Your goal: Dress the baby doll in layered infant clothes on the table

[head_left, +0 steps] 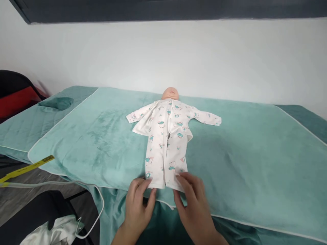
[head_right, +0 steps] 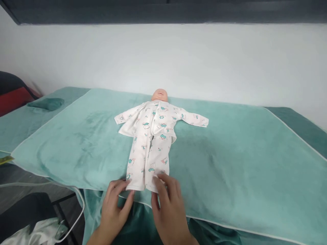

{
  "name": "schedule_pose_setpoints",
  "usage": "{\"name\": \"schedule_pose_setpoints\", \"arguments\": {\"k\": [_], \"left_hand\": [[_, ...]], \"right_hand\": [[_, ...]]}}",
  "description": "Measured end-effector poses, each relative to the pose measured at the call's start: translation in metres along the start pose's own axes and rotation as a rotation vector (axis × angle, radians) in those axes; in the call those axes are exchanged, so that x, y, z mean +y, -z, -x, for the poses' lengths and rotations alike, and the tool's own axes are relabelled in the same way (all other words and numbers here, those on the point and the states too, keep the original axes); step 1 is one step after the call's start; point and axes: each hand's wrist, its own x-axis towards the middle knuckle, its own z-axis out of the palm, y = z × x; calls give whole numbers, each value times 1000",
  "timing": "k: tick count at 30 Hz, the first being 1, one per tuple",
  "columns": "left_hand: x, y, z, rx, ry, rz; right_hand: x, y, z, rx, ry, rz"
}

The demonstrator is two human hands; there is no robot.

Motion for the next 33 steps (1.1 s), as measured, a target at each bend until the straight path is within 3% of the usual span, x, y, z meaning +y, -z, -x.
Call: {"name": "schedule_pose_setpoints", "arguments": {"k": [3,10,14,19,22,26,30,33], "left_hand": [[5,4,-3,-3,0,19],[19,9,-17,51,-2,8],[32,2,-35,-38,23,27],[41,-10,-48,-143,-39,94],[38,-8,-49,-137,9,163],[13,-5,-68,-54,274,229],[-45,-20,-114,-22,453,138],[-90,-39,-152,-14,584,-8]], "right_hand": [[12,3,4,-10,-55,-48],[2,21,3,-96,113,-150],[-7,22,0,-105,136,-151],[-5,16,3,-161,109,-130],[2,22,4,-149,118,-179],[16,40,-17,-118,52,-243],[31,52,-70,-27,-19,-215],[42,48,-123,3,-83,-188]]}}
